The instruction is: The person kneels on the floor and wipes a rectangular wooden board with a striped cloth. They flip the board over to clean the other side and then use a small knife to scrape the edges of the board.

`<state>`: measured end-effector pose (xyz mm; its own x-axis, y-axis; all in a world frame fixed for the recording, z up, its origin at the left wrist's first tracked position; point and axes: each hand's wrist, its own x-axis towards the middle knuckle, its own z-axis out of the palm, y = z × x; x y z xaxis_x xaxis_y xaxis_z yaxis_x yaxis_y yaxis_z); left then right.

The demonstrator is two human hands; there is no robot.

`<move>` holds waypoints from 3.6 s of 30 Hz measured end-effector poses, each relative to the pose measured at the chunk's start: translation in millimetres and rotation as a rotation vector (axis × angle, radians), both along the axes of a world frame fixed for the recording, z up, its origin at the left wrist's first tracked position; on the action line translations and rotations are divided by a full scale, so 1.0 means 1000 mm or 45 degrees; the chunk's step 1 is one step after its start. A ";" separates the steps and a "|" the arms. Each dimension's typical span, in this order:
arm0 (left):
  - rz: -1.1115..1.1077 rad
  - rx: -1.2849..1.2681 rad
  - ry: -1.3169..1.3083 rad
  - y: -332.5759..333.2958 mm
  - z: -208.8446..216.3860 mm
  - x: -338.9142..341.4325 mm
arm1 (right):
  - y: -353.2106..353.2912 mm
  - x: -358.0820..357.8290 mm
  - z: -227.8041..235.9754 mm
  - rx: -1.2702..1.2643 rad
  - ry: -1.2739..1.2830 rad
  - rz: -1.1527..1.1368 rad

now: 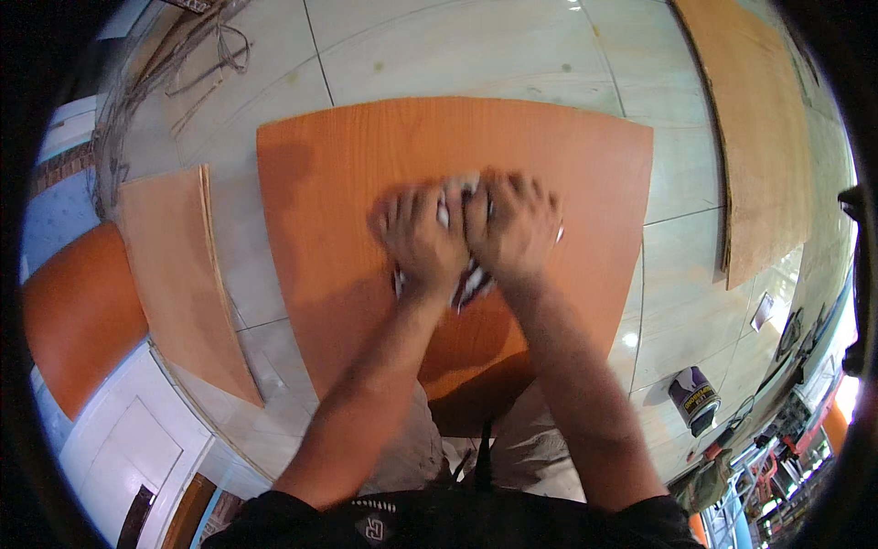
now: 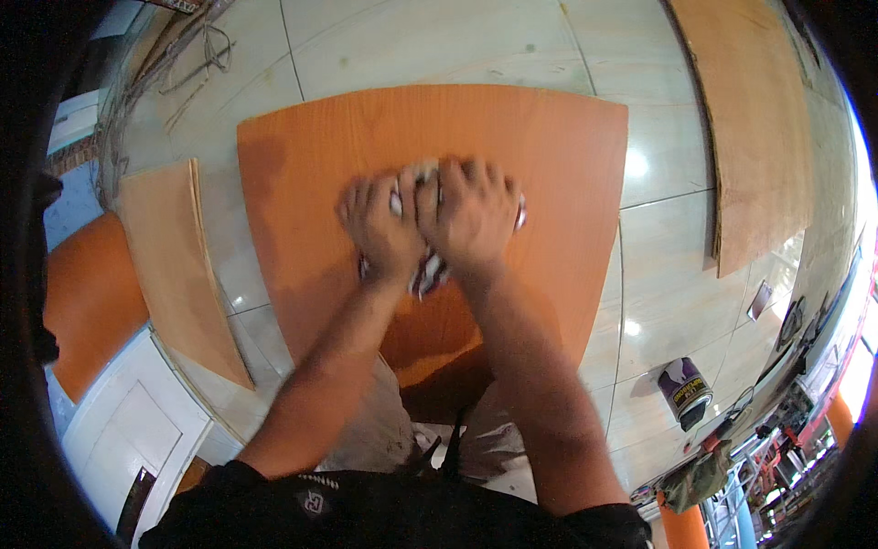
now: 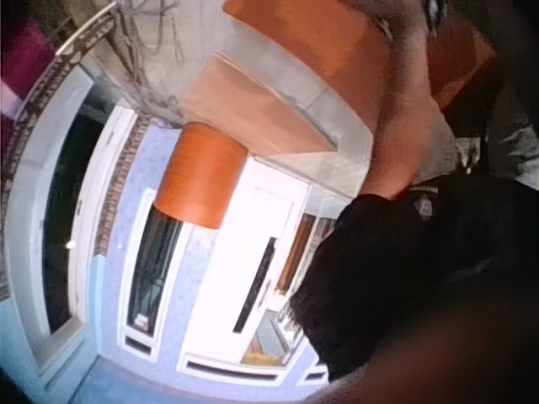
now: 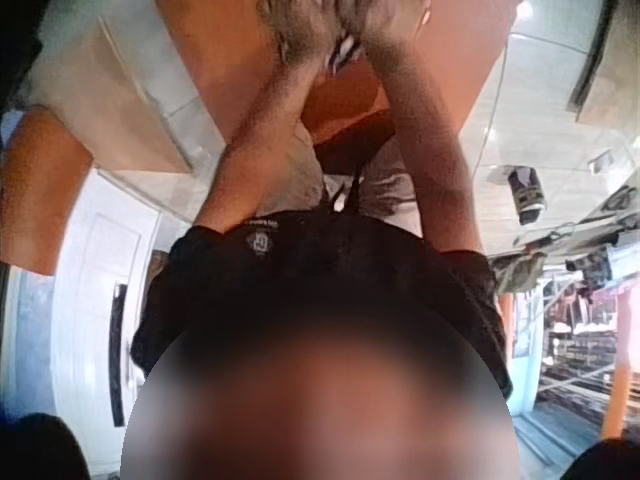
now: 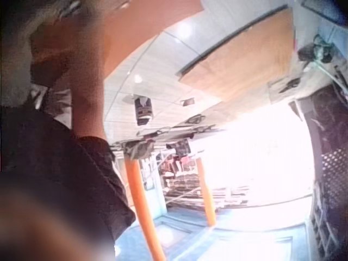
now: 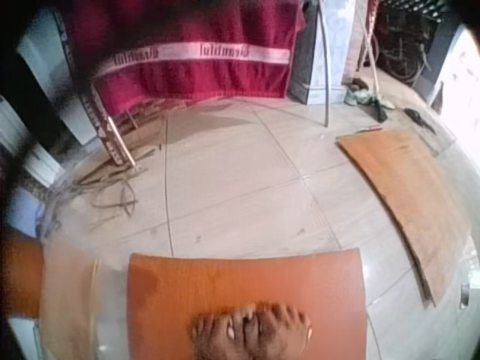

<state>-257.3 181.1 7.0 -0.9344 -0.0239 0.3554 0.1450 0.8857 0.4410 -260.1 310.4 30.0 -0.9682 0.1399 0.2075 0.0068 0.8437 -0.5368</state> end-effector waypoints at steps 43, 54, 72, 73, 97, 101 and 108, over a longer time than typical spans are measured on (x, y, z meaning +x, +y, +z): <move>0.438 0.043 -0.063 -0.028 0.005 -0.046 | -0.061 -0.066 0.013 0.081 -0.365 -0.081; 0.220 -0.019 -0.123 -0.033 0.020 -0.169 | -0.065 -0.156 0.027 0.069 -0.391 -0.368; -0.086 -0.140 -0.017 -0.179 0.011 -0.006 | -0.139 0.009 0.000 0.063 -0.061 0.389; -0.055 -0.158 -0.036 -0.178 0.007 -0.039 | -0.140 -0.025 -0.003 0.082 -0.077 0.370; 0.233 -0.099 -0.294 -0.231 -0.011 0.104 | -0.204 0.070 0.014 0.100 -0.473 0.505; 0.189 -0.087 -0.071 -0.245 -0.010 0.005 | -0.221 -0.020 0.011 0.045 -0.296 0.416; 0.115 -0.080 -0.071 -0.259 -0.005 -0.108 | -0.240 -0.124 0.006 0.082 -0.295 0.325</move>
